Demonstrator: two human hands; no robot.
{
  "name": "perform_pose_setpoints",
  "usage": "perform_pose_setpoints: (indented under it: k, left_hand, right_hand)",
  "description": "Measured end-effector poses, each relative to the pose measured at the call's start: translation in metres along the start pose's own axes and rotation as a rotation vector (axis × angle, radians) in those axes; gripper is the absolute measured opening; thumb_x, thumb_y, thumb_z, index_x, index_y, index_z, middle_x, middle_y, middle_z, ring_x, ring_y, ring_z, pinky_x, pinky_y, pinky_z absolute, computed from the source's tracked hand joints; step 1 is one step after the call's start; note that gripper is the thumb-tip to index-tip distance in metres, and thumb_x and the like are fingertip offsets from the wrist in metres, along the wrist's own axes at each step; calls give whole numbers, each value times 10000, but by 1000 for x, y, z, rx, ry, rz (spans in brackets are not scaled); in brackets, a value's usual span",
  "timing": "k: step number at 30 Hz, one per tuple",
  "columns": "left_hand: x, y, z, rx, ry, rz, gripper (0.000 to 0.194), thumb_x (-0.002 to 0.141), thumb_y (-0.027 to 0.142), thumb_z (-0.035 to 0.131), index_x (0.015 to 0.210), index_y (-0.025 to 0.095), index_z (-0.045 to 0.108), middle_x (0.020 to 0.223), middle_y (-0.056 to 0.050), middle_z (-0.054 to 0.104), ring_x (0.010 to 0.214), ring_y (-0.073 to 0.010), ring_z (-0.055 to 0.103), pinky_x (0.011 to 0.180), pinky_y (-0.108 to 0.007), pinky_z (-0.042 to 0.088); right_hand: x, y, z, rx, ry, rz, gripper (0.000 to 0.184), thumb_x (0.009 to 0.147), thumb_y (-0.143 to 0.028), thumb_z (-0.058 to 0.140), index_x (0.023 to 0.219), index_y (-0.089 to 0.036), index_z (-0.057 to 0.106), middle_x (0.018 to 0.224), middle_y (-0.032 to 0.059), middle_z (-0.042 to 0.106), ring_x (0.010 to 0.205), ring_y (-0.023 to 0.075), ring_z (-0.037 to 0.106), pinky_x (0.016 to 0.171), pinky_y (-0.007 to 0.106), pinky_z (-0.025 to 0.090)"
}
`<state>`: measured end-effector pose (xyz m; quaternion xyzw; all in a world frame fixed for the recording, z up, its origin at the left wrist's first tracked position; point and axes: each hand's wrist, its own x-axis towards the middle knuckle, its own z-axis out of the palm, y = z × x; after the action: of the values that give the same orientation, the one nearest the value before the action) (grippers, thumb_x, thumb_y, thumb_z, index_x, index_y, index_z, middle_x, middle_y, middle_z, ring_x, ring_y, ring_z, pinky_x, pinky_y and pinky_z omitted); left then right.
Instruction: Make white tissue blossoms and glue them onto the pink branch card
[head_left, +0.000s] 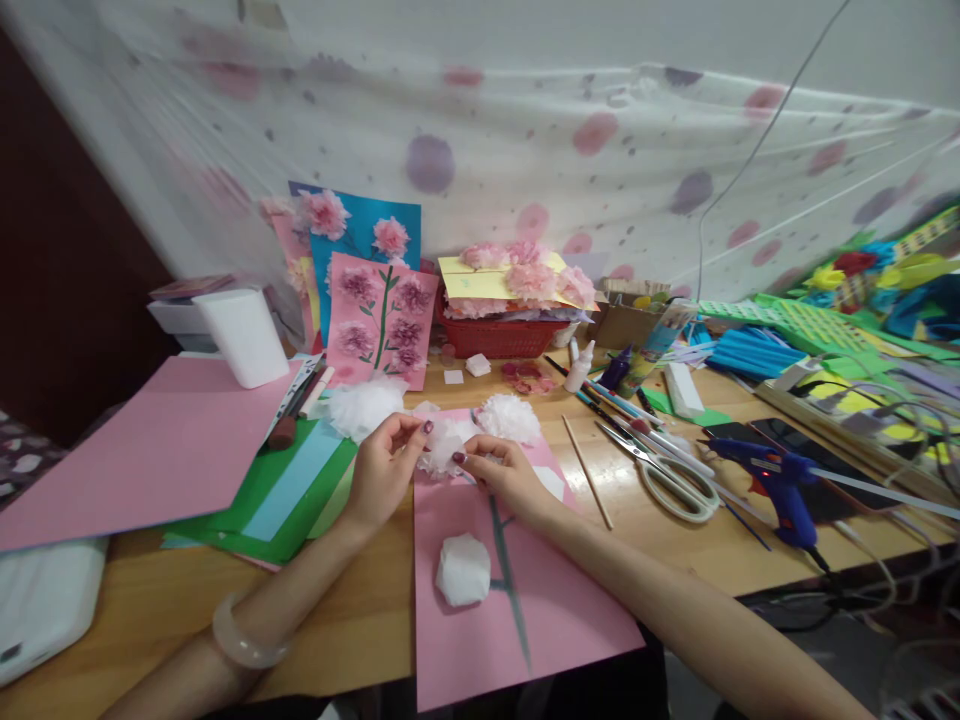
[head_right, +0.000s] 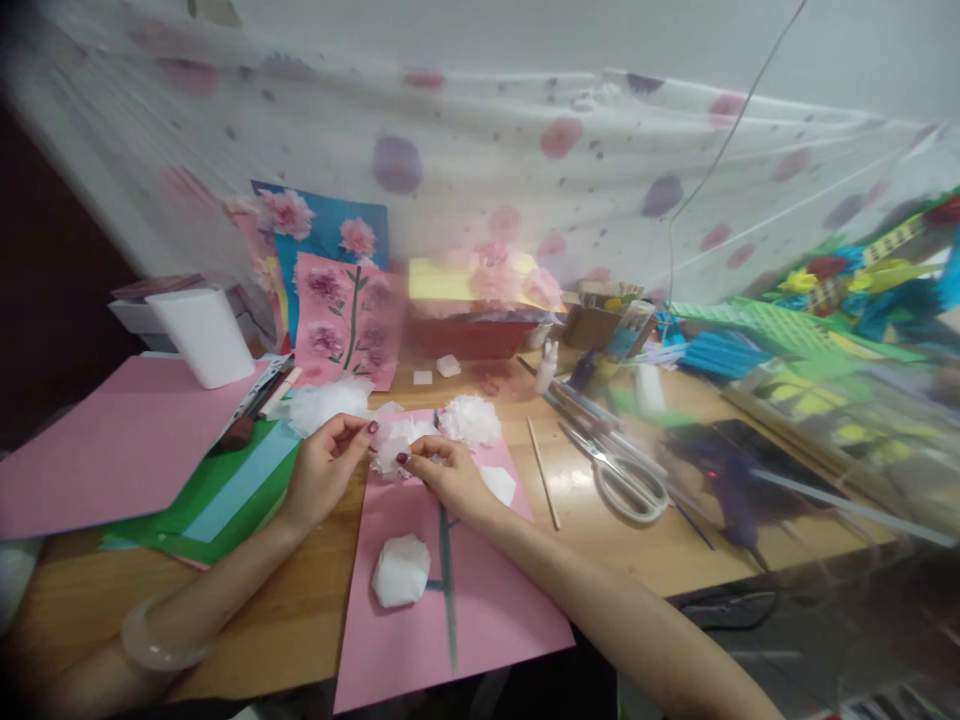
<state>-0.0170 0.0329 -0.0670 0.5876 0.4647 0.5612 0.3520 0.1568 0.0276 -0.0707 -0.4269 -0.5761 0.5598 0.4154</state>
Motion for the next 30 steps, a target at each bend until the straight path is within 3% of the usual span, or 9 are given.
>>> perform_pose_setpoints:
  k: [4, 8, 12, 15, 20, 22, 24, 27, 30]
  left_hand:
    - [7, 3, -4, -227, 130, -97, 255, 734, 394, 703, 782, 155, 627, 709, -2, 649, 676, -130, 606, 680, -248, 502]
    - [6, 10, -3, -440, -117, -303, 304, 634, 374, 770, 819, 145, 692, 1011, -74, 695, 868, -179, 643, 768, -292, 528]
    - [1, 7, 1, -233, -269, -291, 272, 655, 394, 757, 752, 143, 713, 841, -69, 714, 776, -181, 650, 709, -278, 525]
    - [9, -5, -6, -61, -131, -202, 325, 682, 452, 702, 788, 145, 708, 761, -64, 711, 719, -194, 655, 697, -313, 540]
    - [41, -20, -42, 202, 221, -80, 311, 690, 411, 668, 848, 144, 643, 886, -112, 688, 923, -303, 644, 838, -450, 516]
    - [45, -18, -49, 286, 334, -16, 330, 677, 335, 697, 942, 152, 623, 1096, -140, 639, 1187, -361, 516, 1026, -503, 389]
    - [40, -13, -46, 373, 393, 92, 362, 703, 283, 697, 1033, 164, 606, 1258, -138, 557, 1326, -355, 376, 1133, -489, 245]
    - [19, -2, -26, 561, 301, 397, 274, 809, 264, 627, 1074, 197, 614, 1231, -116, 575, 1236, -302, 469, 1089, -475, 293]
    - [-3, 7, -7, 668, 34, 658, 183, 860, 273, 602, 1035, 249, 650, 1097, -64, 659, 1100, -267, 541, 994, -458, 334]
  right_hand:
    - [2, 3, 0, 22, 17, 8, 316, 727, -462, 668, 659, -183, 537, 486, -78, 391, 457, 78, 310, 475, 241, 200]
    - [4, 5, -1, 21, 31, -35, 316, 742, -487, 666, 752, -176, 613, 512, -76, 398, 465, 79, 295, 476, 244, 195]
    - [3, 4, -1, -7, -10, -62, 320, 731, -479, 676, 764, -161, 650, 555, -51, 468, 477, 75, 314, 471, 244, 196]
    - [2, 2, 2, 64, -15, -2, 346, 724, -483, 700, 833, -158, 651, 519, -74, 417, 444, 63, 279, 446, 230, 177]
    - [1, -3, 0, 560, -96, 210, 351, 720, -433, 753, 894, -168, 603, 496, -119, 287, 410, 42, 181, 398, 177, 131]
    - [3, -7, -3, 753, -102, 297, 331, 738, -389, 754, 907, -147, 603, 543, -91, 374, 419, 38, 270, 386, 154, 185]
    - [5, -10, -6, 893, -101, 375, 319, 807, -398, 691, 938, -120, 603, 615, -32, 496, 474, 60, 430, 415, 154, 316]
    - [7, -13, -7, 970, -111, 399, 334, 898, -422, 568, 974, -99, 600, 774, 80, 627, 684, 146, 624, 609, 243, 503]
    - [7, -13, -4, 972, -146, 350, 310, 920, -414, 524, 969, -118, 604, 897, 118, 662, 816, 186, 656, 720, 295, 514]
